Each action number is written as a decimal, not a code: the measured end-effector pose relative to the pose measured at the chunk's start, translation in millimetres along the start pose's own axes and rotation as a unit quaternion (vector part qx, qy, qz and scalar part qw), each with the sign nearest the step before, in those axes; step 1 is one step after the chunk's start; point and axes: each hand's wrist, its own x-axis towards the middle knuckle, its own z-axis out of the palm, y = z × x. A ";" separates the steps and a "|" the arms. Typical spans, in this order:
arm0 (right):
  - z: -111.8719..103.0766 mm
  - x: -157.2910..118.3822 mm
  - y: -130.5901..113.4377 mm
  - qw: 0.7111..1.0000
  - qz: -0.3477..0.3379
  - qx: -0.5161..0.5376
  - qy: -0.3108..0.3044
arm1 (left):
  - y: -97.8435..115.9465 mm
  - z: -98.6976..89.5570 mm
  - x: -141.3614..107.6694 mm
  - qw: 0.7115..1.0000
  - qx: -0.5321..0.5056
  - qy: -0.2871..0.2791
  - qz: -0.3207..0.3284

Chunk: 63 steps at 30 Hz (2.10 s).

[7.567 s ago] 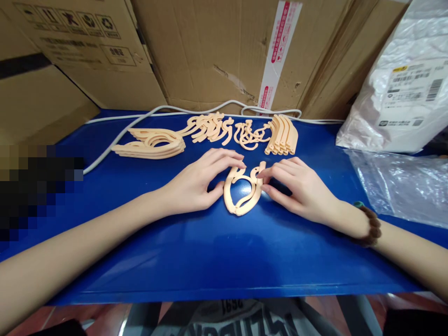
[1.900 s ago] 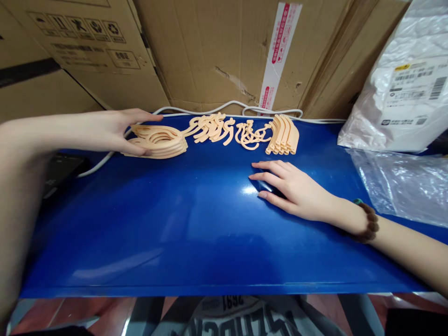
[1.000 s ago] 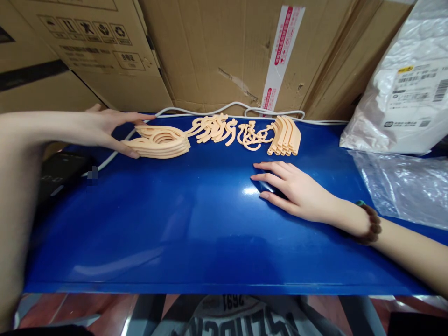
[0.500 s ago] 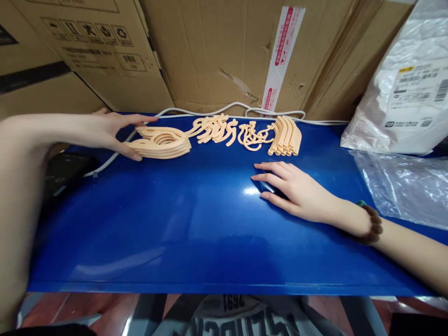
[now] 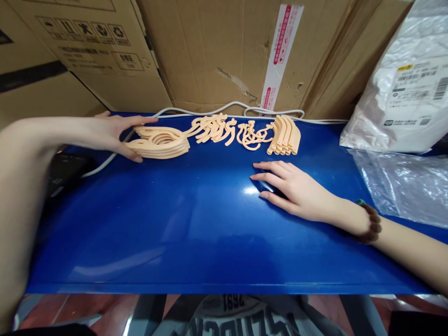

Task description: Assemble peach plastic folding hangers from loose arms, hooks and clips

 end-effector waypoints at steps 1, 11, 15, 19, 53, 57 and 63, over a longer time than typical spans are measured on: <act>0.1 0.1 0.0 1.000 0.000 0.000 0.001 | -0.6 -0.1 0.2 1.000 0.002 0.000 -0.002; 1.7 0.3 -0.8 1.000 -0.002 -0.003 0.001 | -5.4 1.4 1.2 1.000 -0.024 0.004 0.008; 1.3 -0.1 -0.5 1.000 -0.001 -0.003 0.000 | -4.1 -0.6 0.5 0.999 -0.045 -0.012 0.002; 1.1 -0.4 -0.8 1.000 -0.002 -0.001 0.000 | 4.5 -6.2 -2.3 0.998 -0.052 -0.025 0.000; 0.6 -0.2 -2.2 1.000 0.001 -0.003 0.002 | 226.9 13.3 -40.7 0.952 -0.102 0.098 0.272; 0.1 -0.5 -1.5 1.000 0.000 -0.007 0.001 | 221.7 13.2 -36.8 0.946 -0.115 0.070 0.294; 0.0 -0.2 -3.2 1.000 -0.002 -0.008 -0.006 | 220.4 12.8 -36.2 0.946 -0.114 0.074 0.293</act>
